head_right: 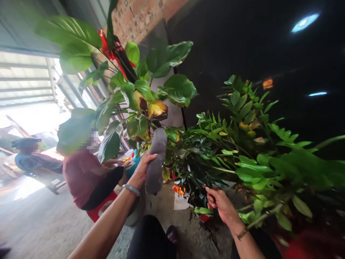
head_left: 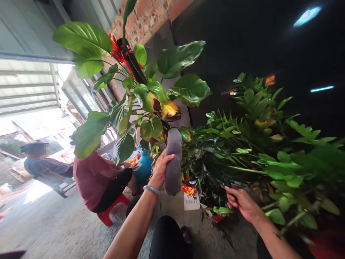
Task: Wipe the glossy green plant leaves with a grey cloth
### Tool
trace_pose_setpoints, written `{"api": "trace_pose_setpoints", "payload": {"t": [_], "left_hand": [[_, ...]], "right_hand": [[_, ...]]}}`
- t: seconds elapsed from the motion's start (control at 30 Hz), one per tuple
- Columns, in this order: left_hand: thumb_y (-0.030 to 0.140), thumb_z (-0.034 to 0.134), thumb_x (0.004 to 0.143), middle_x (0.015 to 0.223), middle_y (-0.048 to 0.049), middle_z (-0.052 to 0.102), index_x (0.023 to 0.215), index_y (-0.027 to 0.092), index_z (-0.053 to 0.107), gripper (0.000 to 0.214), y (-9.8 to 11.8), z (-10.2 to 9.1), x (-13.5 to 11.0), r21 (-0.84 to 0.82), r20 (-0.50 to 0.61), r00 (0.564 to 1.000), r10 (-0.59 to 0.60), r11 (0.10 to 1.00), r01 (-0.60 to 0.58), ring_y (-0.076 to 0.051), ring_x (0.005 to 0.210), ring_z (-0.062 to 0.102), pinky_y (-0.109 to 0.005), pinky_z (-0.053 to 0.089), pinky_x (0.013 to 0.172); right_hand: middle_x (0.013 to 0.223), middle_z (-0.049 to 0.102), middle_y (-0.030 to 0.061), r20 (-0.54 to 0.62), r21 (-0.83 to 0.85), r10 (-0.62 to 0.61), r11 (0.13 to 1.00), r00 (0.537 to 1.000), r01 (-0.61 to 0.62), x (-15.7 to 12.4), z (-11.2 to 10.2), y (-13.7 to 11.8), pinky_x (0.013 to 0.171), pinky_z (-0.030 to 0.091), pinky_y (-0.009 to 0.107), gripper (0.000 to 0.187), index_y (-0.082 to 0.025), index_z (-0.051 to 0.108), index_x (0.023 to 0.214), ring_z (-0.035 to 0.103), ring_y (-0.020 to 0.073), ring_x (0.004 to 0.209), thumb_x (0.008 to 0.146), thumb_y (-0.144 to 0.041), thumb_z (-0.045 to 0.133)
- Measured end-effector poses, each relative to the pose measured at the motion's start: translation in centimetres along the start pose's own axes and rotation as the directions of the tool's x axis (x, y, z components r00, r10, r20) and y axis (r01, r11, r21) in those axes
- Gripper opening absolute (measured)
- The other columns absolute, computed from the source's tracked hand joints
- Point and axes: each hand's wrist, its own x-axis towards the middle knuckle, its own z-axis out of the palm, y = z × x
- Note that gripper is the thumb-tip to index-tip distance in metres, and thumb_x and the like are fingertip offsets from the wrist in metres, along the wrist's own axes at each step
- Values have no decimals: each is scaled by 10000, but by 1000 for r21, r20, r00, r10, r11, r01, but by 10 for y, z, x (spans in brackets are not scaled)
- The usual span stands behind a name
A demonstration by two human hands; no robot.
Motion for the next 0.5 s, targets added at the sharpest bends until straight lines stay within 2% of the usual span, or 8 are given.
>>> {"api": "trace_pose_setpoints", "payload": {"t": [0.1,0.17,0.2,0.27,0.33,0.43,0.5], "left_hand": [[243,743,454,569,10,649,950,130,658,516,-40,7,-12,131,4,976,-217,968,214,-133,453,547,-232,424,447],[238,704,459,587,-6,670,947,137,674,499,-62,1,-32,201,98,926,-366,918,341,-156,468,568,-244,429,444],[229,689,464,604,-8,680,962,144,681,506,-68,-4,-41,208,128,910,-395,908,364,-157,477,572,-243,431,448],[230,673,482,617,-4,684,1008,157,686,531,-66,-13,-55,205,152,902,-405,905,372,-159,481,573,-241,428,448],[241,684,503,625,0,683,1069,161,673,572,-53,-16,-59,203,130,923,-361,921,332,-159,485,571,-243,428,457],[239,703,508,649,-2,687,1132,156,648,632,-39,-8,-55,206,123,945,-303,939,275,-159,501,572,-246,428,487],[217,705,504,677,1,693,1148,164,644,650,-42,4,-55,214,145,942,-304,939,270,-157,519,569,-248,426,510]], "right_hand": [[384,307,-124,6,-22,-24,999,1000,24,0,0,4,402,303,241,397,-220,492,588,255,47,337,491,-486,770],[386,309,-117,1,-42,-23,999,1000,23,-1,-3,2,403,308,247,374,-216,502,579,260,51,342,496,-478,756],[385,304,-117,-4,-50,-13,999,1000,13,-3,-4,1,401,310,251,368,-215,508,574,254,52,343,489,-478,752],[387,284,-122,-22,-56,-2,998,1000,1,-5,-6,-4,393,312,257,372,-216,519,573,235,54,346,469,-491,747],[398,254,-129,-65,-51,-37,998,997,33,-6,-6,-8,382,300,255,396,-215,538,593,222,60,352,482,-540,734],[414,241,-122,-148,-67,-120,992,982,111,-4,3,-7,372,277,251,465,-233,506,590,221,70,355,552,-668,666],[405,253,-108,-188,-144,-162,980,969,136,0,11,-1,368,271,259,509,-256,432,547,237,82,350,592,-739,590]]}}
